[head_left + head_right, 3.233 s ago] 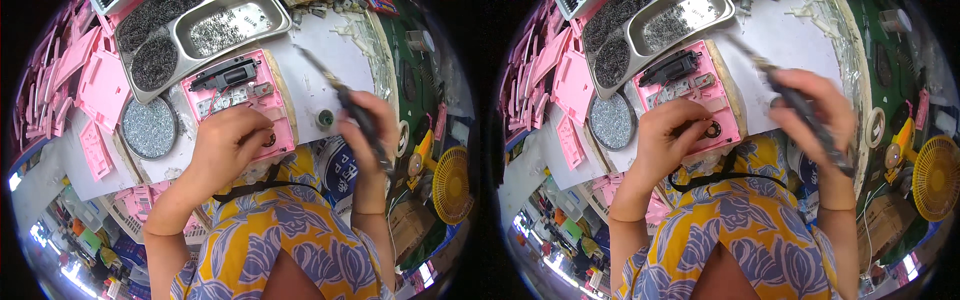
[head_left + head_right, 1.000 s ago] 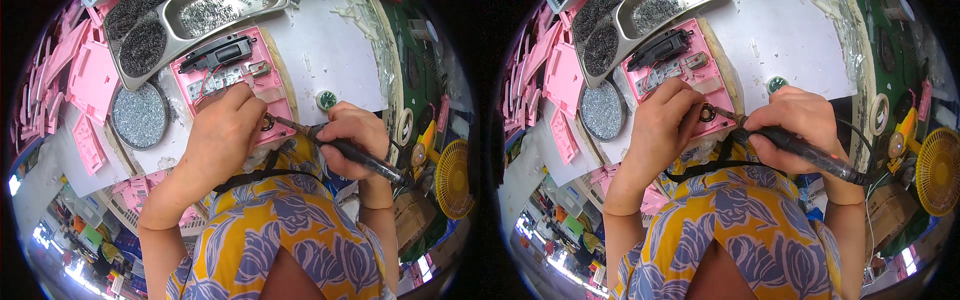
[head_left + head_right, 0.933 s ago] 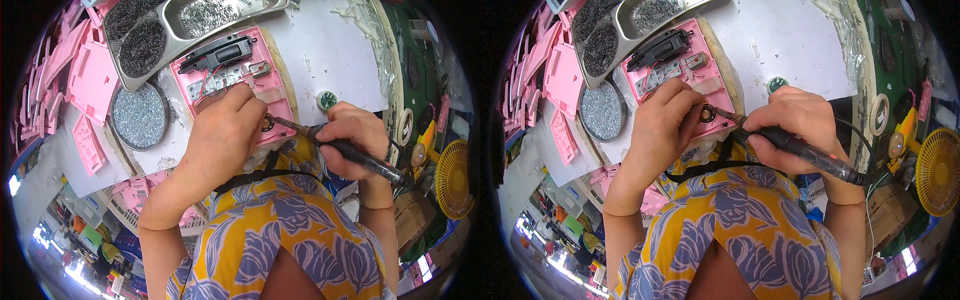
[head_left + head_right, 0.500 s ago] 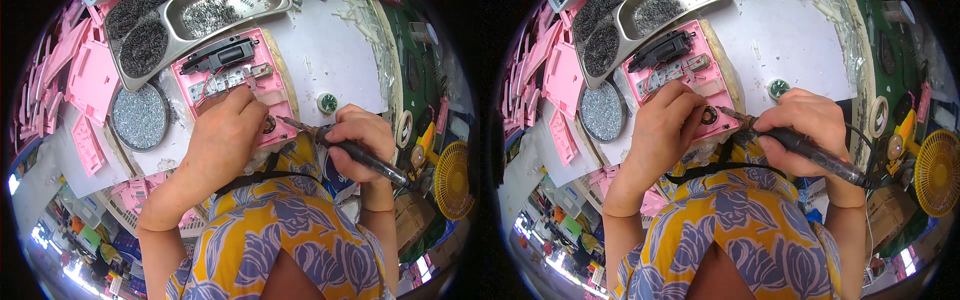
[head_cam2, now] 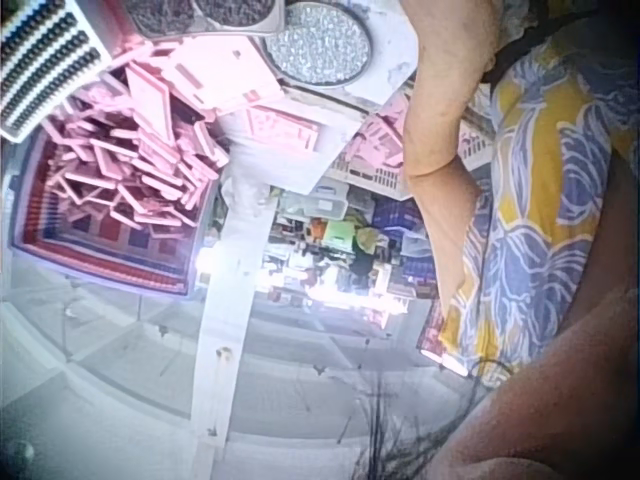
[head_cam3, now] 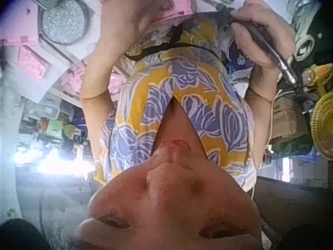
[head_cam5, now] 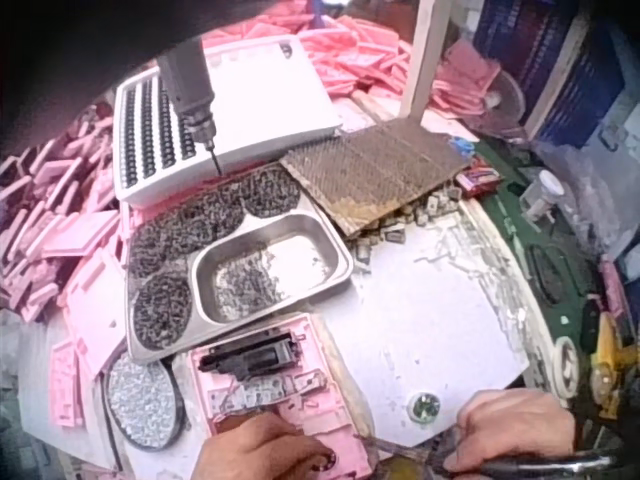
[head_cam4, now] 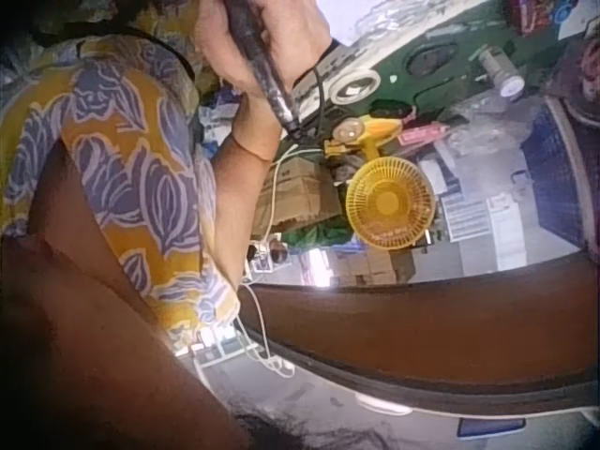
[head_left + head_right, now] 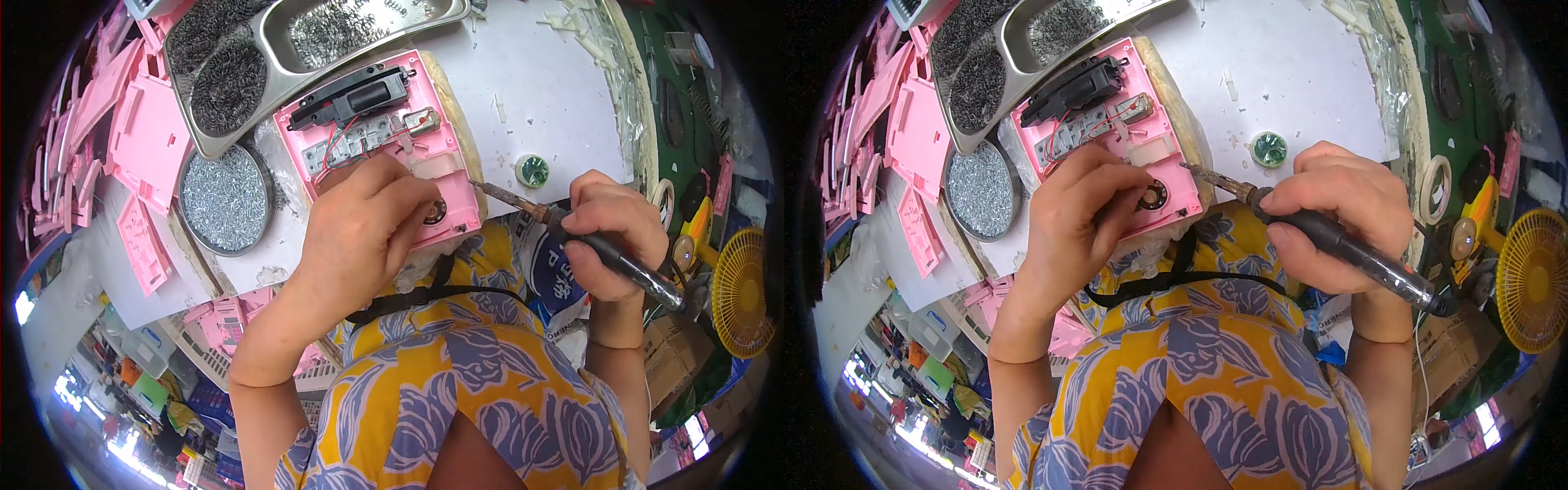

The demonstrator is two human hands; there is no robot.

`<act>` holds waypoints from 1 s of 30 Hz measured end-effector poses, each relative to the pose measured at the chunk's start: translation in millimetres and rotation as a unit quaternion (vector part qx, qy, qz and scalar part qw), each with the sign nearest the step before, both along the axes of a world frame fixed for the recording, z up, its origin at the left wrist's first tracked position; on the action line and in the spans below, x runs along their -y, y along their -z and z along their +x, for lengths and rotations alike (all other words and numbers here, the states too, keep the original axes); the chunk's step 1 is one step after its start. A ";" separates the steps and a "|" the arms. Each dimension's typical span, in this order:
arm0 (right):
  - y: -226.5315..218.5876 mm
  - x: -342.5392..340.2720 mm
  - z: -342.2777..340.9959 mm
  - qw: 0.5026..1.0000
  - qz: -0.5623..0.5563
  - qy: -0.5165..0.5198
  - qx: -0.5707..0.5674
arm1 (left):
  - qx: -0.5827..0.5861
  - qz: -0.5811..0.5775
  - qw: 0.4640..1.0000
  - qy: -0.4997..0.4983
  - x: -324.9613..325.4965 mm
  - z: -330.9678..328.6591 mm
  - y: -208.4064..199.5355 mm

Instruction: Assembling internal components of a pink electronic device using a soldering iron and an electric screwdriver.

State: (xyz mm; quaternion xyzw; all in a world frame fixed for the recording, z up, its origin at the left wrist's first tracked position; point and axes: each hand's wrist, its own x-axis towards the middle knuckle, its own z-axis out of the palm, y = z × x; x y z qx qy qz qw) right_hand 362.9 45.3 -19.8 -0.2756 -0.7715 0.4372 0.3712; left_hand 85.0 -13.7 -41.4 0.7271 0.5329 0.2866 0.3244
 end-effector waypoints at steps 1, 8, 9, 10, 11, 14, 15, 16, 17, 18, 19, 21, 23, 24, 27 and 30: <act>-1.5 0.0 0.2 1.000 -0.004 -0.001 -0.001 | -0.004 -0.001 1.000 0.012 -1.4 -0.8 -0.6; 2.6 1.6 -4.9 0.999 -0.004 -0.045 0.010 | -0.064 0.020 0.996 0.059 -5.4 1.5 -3.8; 4.0 2.7 -6.4 0.999 -0.002 -0.043 0.012 | -0.067 0.013 0.996 0.062 -6.0 1.9 -4.5; 5.5 4.0 -8.4 0.999 -0.001 -0.040 0.013 | -0.070 0.006 0.995 0.064 -6.7 2.4 -5.4; 6.3 4.9 -9.5 0.999 0.000 -0.038 0.015 | -0.073 -0.001 0.995 0.067 -6.9 2.9 -5.8; 6.4 4.2 -10.8 0.998 -0.001 -0.046 0.030 | -0.089 -0.002 0.994 0.070 -6.0 3.3 -4.9; 5.6 4.1 -10.9 0.998 -0.001 -0.047 0.031 | -0.096 0.009 0.992 0.075 -6.2 3.1 -4.2; 4.8 3.8 -11.0 0.998 -0.002 -0.048 0.032 | -0.103 0.021 0.991 0.080 -6.5 2.6 -3.0; 3.9 3.6 -11.3 0.998 -0.003 -0.049 0.033 | -0.109 0.032 0.990 0.086 -7.0 2.4 -2.2; 3.4 3.1 -11.7 0.998 -0.002 -0.051 0.034 | -0.115 0.036 0.989 0.090 -7.3 2.4 -2.0; 2.7 2.6 -12.3 0.998 -0.001 -0.053 0.036 | -0.120 0.041 0.988 0.094 -8.0 2.7 -2.5; 2.2 2.2 -13.7 0.998 0.000 -0.055 0.038 | -0.132 0.051 0.985 0.103 -9.7 3.4 -4.5; 1.6 2.1 -15.2 0.998 0.000 -0.055 0.040 | -0.144 0.064 0.981 0.115 -12.1 4.2 -8.0; 3.2 3.0 -15.5 0.998 0.005 -0.052 0.044 | -0.148 0.047 0.981 0.120 -13.1 4.5 -10.9; 6.7 5.4 -16.2 0.998 0.013 -0.043 0.054 | -0.154 0.041 0.979 0.129 -14.5 5.8 -14.4; 5.4 4.4 -17.6 0.997 0.010 -0.043 0.060 | -0.147 0.093 0.976 0.128 -15.8 6.5 -9.3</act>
